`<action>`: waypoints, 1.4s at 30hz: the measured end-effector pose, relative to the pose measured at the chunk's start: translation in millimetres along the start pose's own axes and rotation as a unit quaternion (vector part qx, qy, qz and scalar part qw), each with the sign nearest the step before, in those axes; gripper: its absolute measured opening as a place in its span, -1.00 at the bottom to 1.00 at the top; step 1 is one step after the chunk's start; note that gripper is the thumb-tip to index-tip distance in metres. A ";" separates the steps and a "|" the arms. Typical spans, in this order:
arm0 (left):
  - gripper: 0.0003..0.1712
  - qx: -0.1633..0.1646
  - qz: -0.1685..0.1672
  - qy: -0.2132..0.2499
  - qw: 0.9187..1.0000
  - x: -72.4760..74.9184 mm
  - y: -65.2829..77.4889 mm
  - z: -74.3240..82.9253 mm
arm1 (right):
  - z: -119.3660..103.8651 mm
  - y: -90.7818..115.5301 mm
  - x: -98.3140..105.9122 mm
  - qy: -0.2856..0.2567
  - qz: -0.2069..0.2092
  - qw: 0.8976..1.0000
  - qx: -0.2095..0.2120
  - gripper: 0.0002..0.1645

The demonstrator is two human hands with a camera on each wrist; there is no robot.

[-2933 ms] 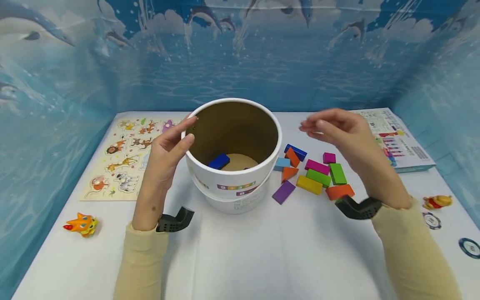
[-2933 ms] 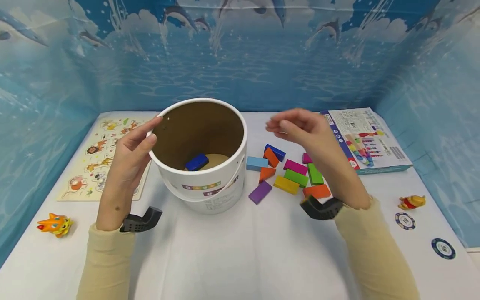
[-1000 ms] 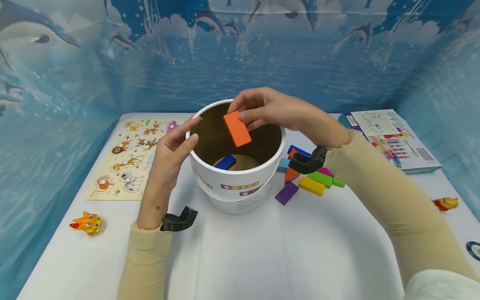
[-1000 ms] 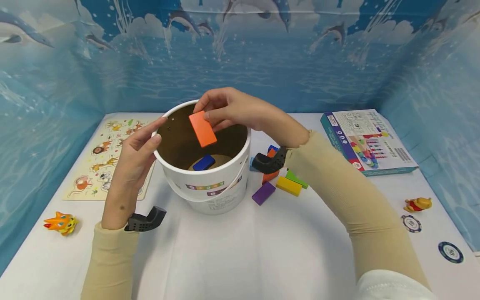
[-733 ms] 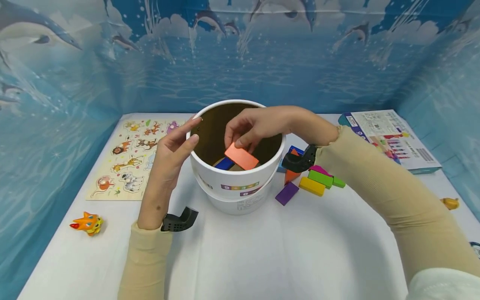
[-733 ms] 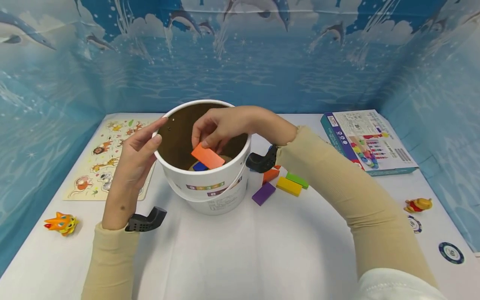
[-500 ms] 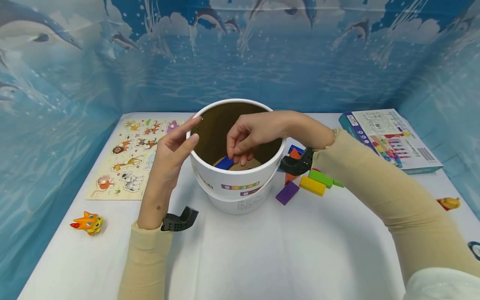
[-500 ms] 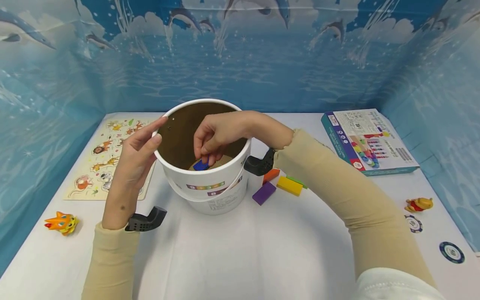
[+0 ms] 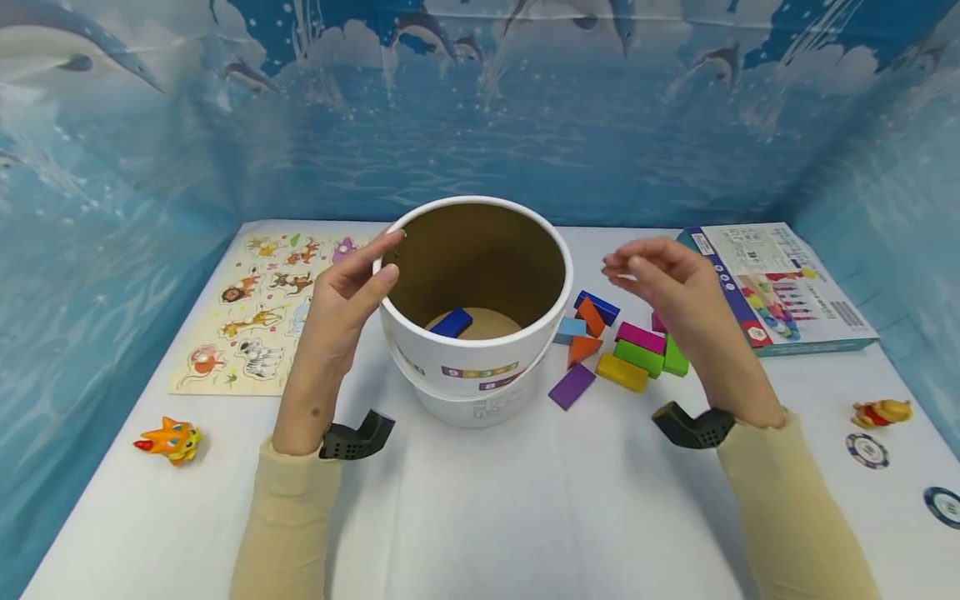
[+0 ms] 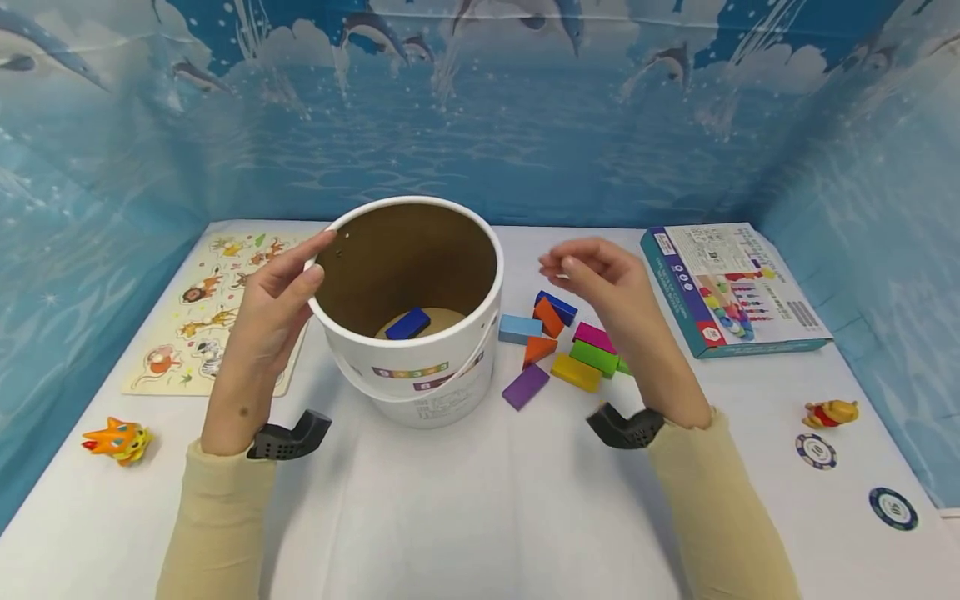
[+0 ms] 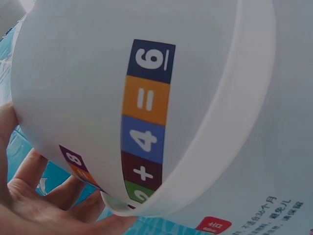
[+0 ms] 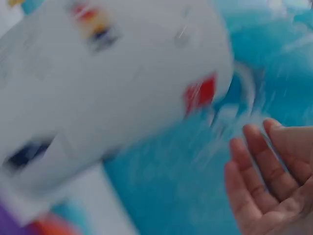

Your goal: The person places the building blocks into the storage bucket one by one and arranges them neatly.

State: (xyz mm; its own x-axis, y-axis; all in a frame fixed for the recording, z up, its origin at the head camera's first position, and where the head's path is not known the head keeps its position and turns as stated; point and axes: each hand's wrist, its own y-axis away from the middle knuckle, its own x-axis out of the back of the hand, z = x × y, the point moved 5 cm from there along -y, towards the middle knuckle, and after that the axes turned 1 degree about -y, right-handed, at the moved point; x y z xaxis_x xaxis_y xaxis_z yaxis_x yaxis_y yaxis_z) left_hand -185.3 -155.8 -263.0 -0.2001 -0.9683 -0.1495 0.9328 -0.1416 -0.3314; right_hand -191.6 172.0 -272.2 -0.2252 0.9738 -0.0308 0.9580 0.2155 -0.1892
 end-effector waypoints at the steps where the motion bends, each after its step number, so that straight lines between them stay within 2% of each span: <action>1: -0.58 0.001 0.001 0.000 1.000 -0.1 0.1 0.0 | 17.5 8.1 13.6 0.032 0.024 0.999 -0.033 -0.64; 2: -0.58 0.003 0.003 0.000 1.000 -0.1 0.3 0.3 | 34.6 15.5 25.5 0.063 0.036 0.995 -0.063 -0.59; 4: -0.58 0.005 0.005 0.000 1.000 0.0 0.6 0.6 | 79.8 29.8 57.6 0.136 0.059 0.982 -0.117 -0.50; 6: -0.58 0.005 0.004 0.002 1.000 -0.4 0.7 0.7 | 102.1 46.9 78.2 0.205 0.085 0.961 -0.165 -0.42; 7: -0.58 0.006 0.003 0.003 1.000 -0.7 0.4 0.7 | 107.5 54.8 86.0 0.229 0.097 0.952 -0.176 -0.42; 9: -0.58 0.004 0.002 0.005 1.000 -1.1 -0.1 0.4 | 112.1 67.8 98.0 0.264 0.113 0.941 -0.178 -0.43; 12: -0.59 0.008 0.002 0.007 1.000 -1.8 -0.4 -0.1 | 97.0 80.7 95.0 0.317 0.092 0.927 -0.178 -0.43; 15: -0.59 0.012 0.007 0.005 1.000 -0.4 0.3 -0.2 | 104.1 81.9 97.7 0.336 0.054 0.925 -0.171 -0.34; 18: -0.59 0.012 0.006 0.006 1.000 -0.1 0.6 -0.2 | 113.2 80.5 101.9 0.368 0.030 0.914 -0.168 -0.23; 22: -0.59 0.004 0.002 0.008 1.000 -0.4 0.1 0.2 | 119.0 79.8 107.5 0.422 0.031 0.891 -0.162 -0.12; 25: -0.59 0.002 0.001 0.008 1.000 -0.6 -0.4 -0.1 | 120.7 81.7 110.7 0.430 0.043 0.885 -0.172 -0.15; 27: -0.59 0.004 0.000 0.005 1.000 -1.0 -0.6 -0.5 | 117.8 83.5 110.9 0.399 0.049 0.898 -0.179 -0.23; 29: -0.59 0.005 0.000 0.001 1.000 -1.3 -0.8 -0.4 | 111.8 85.5 110.4 0.349 0.053 0.916 -0.192 -0.32; 30: -0.59 0.005 -0.001 -0.001 1.000 -1.4 -0.9 -0.3 | 107.9 85.6 109.5 0.311 0.055 0.929 -0.196 -0.37; 32: -0.59 0.005 -0.002 0.000 1.000 -1.6 -0.9 0.0 | 95.8 83.8 103.4 0.169 0.048 0.969 -0.176 -0.47; 33: -0.59 0.005 -0.002 0.000 1.000 -1.7 -0.7 0.1 | 89.5 82.0 99.5 0.084 0.045 0.982 -0.164 -0.51; 34: -0.59 0.006 -0.002 0.001 1.000 -1.7 -0.4 0.2 | 82.2 79.0 94.5 -0.006 0.037 0.988 -0.147 -0.54; 35: -0.59 0.006 -0.002 0.002 1.000 -1.7 -0.2 0.2 | 73.7 75.2 88.2 -0.094 0.024 0.987 -0.128 -0.55; 36: -0.59 0.007 -0.002 0.003 1.000 -1.8 0.0 0.3 | 64.7 70.5 81.1 -0.186 0.006 0.977 -0.108 -0.55; 37: -0.59 0.007 -0.002 0.005 1.000 -1.9 0.1 0.3 | 55.0 65.4 73.6 -0.266 -0.009 0.959 -0.093 -0.55; 38: -0.59 0.007 -0.001 0.004 1.000 -1.9 0.3 0.5 | 44.6 59.7 65.6 -0.320 -0.019 0.943 -0.086 -0.54; 39: -0.59 0.007 0.000 0.005 1.000 -2.0 0.4 0.6 | 33.3 53.3 56.8 -0.349 -0.028 0.933 -0.082 -0.54; 40: -0.59 0.006 0.000 0.005 1.000 -2.1 0.4 0.6 | 21.4 46.1 47.2 -0.357 -0.039 0.930 -0.075 -0.55; 42: -0.59 0.004 0.000 0.007 1.000 -2.4 0.1 0.7 | -3.4 31.0 26.5 -0.335 -0.056 0.938 -0.067 -0.57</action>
State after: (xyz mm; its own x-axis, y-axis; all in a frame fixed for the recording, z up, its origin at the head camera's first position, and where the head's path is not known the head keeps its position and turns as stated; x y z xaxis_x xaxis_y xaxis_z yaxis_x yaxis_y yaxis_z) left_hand -184.5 -153.6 -262.0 -0.2037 -0.9655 -0.1620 0.9355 -0.1431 -0.3231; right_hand -167.3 204.7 -275.5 -0.3436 0.6901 -0.6369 0.9254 0.3641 -0.1048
